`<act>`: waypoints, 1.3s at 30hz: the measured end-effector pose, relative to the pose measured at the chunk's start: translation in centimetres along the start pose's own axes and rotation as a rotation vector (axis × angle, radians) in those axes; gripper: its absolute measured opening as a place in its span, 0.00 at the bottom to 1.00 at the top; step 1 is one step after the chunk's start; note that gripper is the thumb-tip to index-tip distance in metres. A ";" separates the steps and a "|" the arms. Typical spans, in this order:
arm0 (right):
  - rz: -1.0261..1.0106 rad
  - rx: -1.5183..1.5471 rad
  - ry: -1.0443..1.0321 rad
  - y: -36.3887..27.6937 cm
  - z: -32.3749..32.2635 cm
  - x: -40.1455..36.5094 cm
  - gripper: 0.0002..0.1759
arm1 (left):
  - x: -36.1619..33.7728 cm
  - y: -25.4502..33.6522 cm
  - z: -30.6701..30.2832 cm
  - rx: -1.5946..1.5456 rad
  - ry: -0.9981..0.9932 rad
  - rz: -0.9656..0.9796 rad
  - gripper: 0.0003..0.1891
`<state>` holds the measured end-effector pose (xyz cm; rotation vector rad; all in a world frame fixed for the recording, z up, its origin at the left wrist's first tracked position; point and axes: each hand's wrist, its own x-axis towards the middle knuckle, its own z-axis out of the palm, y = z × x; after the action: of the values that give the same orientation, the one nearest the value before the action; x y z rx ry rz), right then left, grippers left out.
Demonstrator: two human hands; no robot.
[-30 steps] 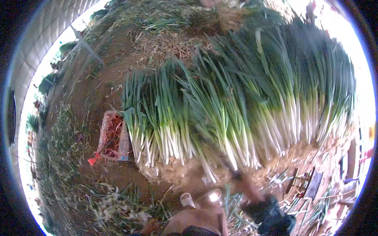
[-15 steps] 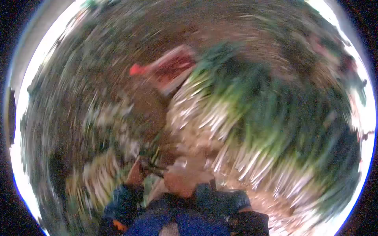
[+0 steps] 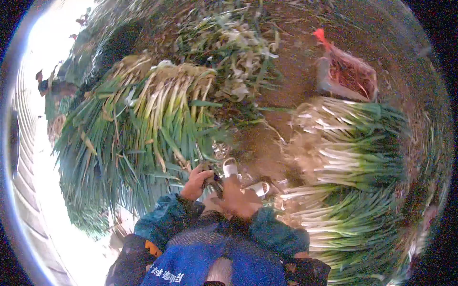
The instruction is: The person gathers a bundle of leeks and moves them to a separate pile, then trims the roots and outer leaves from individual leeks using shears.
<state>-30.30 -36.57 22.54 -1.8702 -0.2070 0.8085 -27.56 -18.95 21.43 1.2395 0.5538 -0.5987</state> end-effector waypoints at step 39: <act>0.045 -0.307 -0.348 -7.6 4.6 35.6 0.30 | 23.8 7.4 -31.2 0.589 0.759 0.300 0.12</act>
<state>-4.57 -12.45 12.58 -2.0108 -0.5345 1.1856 -7.22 10.13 3.04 2.0867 0.8245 0.0035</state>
